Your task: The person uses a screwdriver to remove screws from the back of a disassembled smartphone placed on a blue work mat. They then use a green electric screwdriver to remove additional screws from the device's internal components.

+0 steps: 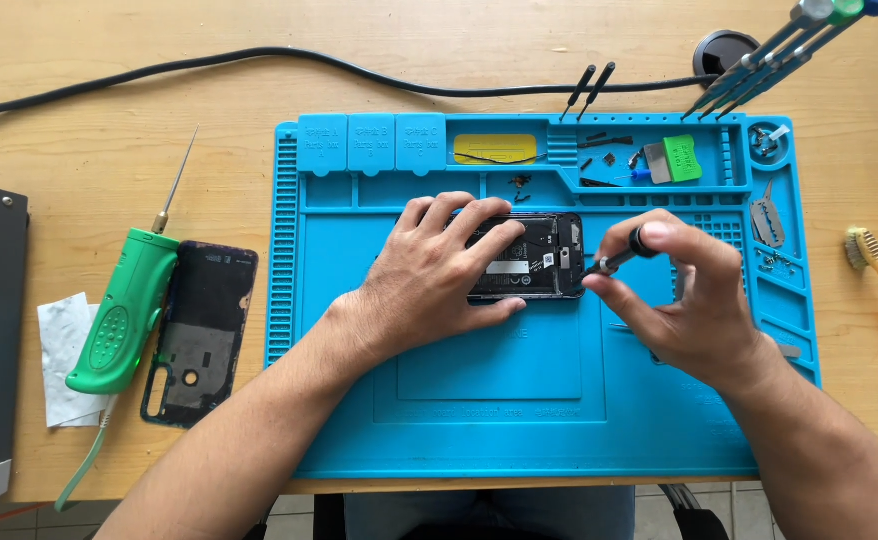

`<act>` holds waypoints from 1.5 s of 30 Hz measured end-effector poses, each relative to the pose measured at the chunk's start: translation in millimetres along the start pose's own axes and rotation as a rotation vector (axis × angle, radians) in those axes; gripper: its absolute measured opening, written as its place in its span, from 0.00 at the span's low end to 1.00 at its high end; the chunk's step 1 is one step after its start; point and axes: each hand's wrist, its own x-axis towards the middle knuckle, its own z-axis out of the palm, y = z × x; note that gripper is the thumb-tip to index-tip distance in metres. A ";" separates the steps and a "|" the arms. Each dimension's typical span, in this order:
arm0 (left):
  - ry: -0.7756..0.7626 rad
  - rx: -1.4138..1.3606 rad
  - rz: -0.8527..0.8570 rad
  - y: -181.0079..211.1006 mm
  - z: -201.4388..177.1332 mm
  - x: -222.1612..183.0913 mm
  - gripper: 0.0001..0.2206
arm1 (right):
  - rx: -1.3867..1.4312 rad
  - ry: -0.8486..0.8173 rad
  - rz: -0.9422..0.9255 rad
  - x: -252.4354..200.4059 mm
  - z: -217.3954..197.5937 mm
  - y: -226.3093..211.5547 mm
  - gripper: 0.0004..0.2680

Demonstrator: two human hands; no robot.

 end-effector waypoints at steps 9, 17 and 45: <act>0.004 0.009 0.002 0.4 -0.3 -0.3 0.33 | -0.003 0.001 -0.002 -0.3 0.4 0.2 0.29; 0.004 0.017 0.006 0.4 -0.5 -0.8 0.33 | -0.007 0.003 -0.005 -1.4 -0.1 1.1 0.30; 0.388 -0.688 -0.385 -28.0 -10.0 3.3 0.13 | 0.038 -0.027 0.087 12.7 -2.0 -21.3 0.23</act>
